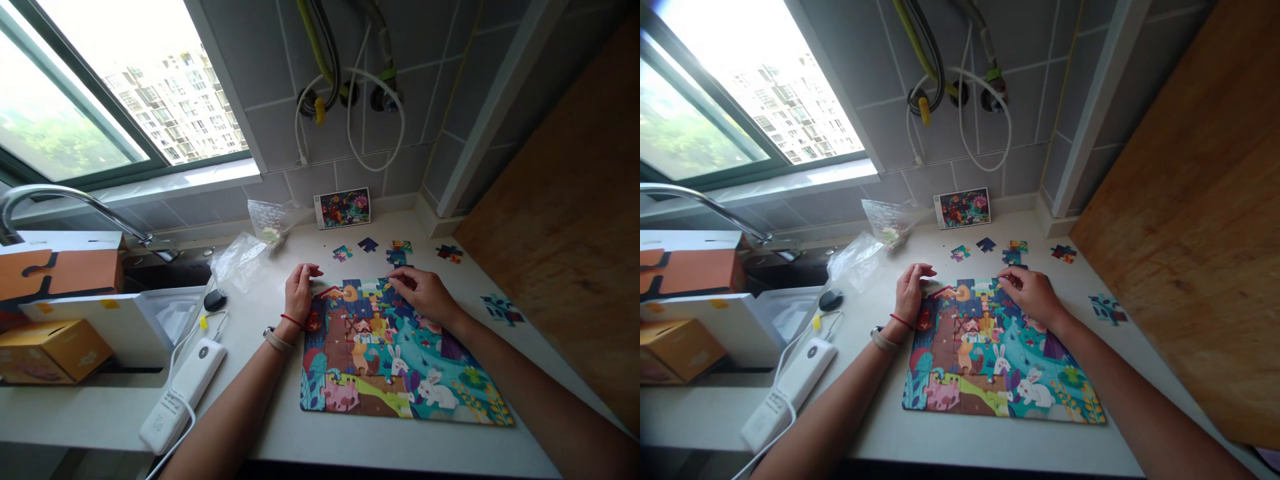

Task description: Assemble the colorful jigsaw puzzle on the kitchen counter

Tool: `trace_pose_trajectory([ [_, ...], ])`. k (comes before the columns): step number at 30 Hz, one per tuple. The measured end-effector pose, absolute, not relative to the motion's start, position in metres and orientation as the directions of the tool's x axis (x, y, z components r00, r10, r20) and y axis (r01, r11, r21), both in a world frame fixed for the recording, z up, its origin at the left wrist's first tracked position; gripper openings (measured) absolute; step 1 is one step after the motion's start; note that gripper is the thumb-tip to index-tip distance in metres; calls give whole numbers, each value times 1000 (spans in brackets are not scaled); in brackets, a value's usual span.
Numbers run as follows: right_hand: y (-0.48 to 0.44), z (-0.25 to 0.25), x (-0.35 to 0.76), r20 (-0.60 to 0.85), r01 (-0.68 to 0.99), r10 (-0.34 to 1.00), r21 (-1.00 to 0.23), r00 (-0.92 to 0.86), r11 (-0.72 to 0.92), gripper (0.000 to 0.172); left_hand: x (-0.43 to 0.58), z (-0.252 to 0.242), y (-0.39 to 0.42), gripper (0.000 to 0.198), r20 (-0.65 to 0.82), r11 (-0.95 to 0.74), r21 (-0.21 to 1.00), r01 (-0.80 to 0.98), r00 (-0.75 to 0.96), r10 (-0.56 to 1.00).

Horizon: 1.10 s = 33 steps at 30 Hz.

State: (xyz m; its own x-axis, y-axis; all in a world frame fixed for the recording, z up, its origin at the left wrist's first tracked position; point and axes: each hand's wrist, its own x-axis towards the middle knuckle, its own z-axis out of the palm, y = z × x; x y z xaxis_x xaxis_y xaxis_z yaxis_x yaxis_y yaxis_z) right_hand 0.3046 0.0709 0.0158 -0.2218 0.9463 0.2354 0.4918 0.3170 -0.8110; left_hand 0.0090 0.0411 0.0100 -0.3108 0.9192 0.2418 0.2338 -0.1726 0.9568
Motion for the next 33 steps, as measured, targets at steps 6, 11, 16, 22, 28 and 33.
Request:
trace_pose_trajectory([
  [6,72,16,305,233,499,943,-804,-238,325,32,8,8,41,50,238,-163,955,247,-311,920],
  [11,72,16,304,255,518,939,-785,-230,340,32,7,6,42,50,238,-167,956,240,-307,921],
  [16,70,22,304,253,526,934,-774,-252,352,31,8,6,43,50,248,-178,953,243,-299,921],
  [22,68,26,304,231,525,930,-774,-287,355,28,8,6,43,50,259,-184,948,258,-292,921],
  [28,66,27,301,227,528,930,-773,-288,352,27,8,6,44,49,266,-186,943,274,-292,919],
  [33,67,21,301,226,507,934,-792,-275,341,26,6,1,46,52,265,-165,932,322,-295,918],
])
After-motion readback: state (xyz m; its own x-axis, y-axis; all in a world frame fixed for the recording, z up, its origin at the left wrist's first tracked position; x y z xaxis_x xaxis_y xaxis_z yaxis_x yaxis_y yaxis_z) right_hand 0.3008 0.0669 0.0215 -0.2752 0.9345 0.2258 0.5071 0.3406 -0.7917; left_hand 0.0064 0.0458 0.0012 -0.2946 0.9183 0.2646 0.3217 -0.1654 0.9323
